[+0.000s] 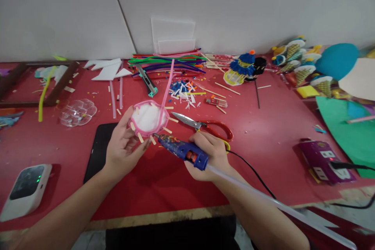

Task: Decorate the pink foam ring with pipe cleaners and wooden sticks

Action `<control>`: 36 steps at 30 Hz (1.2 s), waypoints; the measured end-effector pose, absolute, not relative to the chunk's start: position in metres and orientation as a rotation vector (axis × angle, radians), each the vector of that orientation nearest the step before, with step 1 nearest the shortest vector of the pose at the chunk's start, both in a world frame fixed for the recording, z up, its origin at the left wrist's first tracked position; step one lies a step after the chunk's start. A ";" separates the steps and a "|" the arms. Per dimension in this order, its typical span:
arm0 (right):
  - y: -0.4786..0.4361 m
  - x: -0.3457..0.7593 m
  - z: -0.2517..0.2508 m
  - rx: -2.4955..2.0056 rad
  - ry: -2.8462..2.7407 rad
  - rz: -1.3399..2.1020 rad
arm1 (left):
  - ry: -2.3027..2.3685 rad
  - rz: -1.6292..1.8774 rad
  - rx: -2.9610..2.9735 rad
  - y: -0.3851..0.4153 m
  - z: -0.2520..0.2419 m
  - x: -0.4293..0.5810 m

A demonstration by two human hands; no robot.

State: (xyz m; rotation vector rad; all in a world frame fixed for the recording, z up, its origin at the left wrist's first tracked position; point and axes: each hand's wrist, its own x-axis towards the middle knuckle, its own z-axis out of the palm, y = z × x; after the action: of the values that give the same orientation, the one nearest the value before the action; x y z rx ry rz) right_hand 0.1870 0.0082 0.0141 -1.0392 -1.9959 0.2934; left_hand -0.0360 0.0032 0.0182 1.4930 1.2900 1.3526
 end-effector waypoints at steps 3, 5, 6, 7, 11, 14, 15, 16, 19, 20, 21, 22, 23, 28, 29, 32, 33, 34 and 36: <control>0.007 0.187 0.015 -1.060 -1.986 0.303 | 1.294 1.323 1.490 0.002 0.017 -0.036; 0.007 0.187 0.016 -1.063 -1.978 0.295 | 1.296 1.327 1.485 0.002 0.016 -0.036; 0.007 0.187 0.016 -1.063 -1.976 0.286 | 1.296 1.333 1.481 0.002 0.015 -0.036; 0.007 0.187 0.016 -1.062 -1.975 0.277 | 1.295 1.340 1.475 0.003 0.015 -0.036; 0.007 0.187 0.015 -1.057 -1.979 0.248 | 1.297 1.348 1.491 0.004 0.017 -0.035; 0.007 0.187 0.016 -1.064 -1.989 0.224 | 1.306 1.352 1.531 0.004 0.018 -0.035; 0.007 0.187 0.016 -1.069 -1.989 0.215 | 1.306 1.359 1.546 0.004 0.017 -0.035; 0.007 0.187 0.016 -1.074 -1.986 0.205 | 1.301 1.369 1.570 0.004 0.016 -0.035; 0.008 0.187 0.017 -1.071 -1.974 0.187 | 1.287 1.382 1.689 0.005 0.013 -0.036; 0.008 0.187 0.017 -1.065 -1.971 0.184 | 1.289 1.385 1.730 0.005 0.012 -0.037; 0.008 0.187 0.016 -1.061 -1.970 0.182 | 1.294 1.386 1.761 0.005 0.011 -0.037; 0.008 0.187 0.016 -1.061 -1.972 0.181 | 1.302 1.389 1.776 0.005 0.010 -0.037; 0.008 0.187 0.016 -1.063 -1.972 0.179 | 1.308 1.391 1.781 0.005 0.010 -0.038; 0.007 0.188 0.016 -1.093 -1.974 0.188 | 1.307 1.395 1.753 0.004 0.007 -0.038; 0.007 0.188 0.016 -1.095 -1.972 0.193 | 1.303 1.396 1.749 0.004 0.007 -0.038; 0.007 0.188 0.017 -1.090 -1.964 0.191 | 1.300 1.403 1.712 0.004 0.008 -0.037; 0.008 0.188 0.017 -1.090 -1.965 0.184 | 1.298 1.406 1.696 0.004 0.008 -0.037; 0.008 0.188 0.018 -1.093 -1.966 0.175 | 1.294 1.407 1.683 0.004 0.009 -0.037; 0.008 0.188 0.018 -1.106 -1.973 0.167 | 1.281 1.407 1.674 0.004 0.010 -0.037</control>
State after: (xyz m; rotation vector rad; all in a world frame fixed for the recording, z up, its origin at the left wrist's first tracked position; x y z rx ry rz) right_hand 0.1883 0.0077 0.0183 -1.1065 -1.9734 0.1672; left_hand -0.0367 0.0045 0.0095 1.6738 1.2812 1.4074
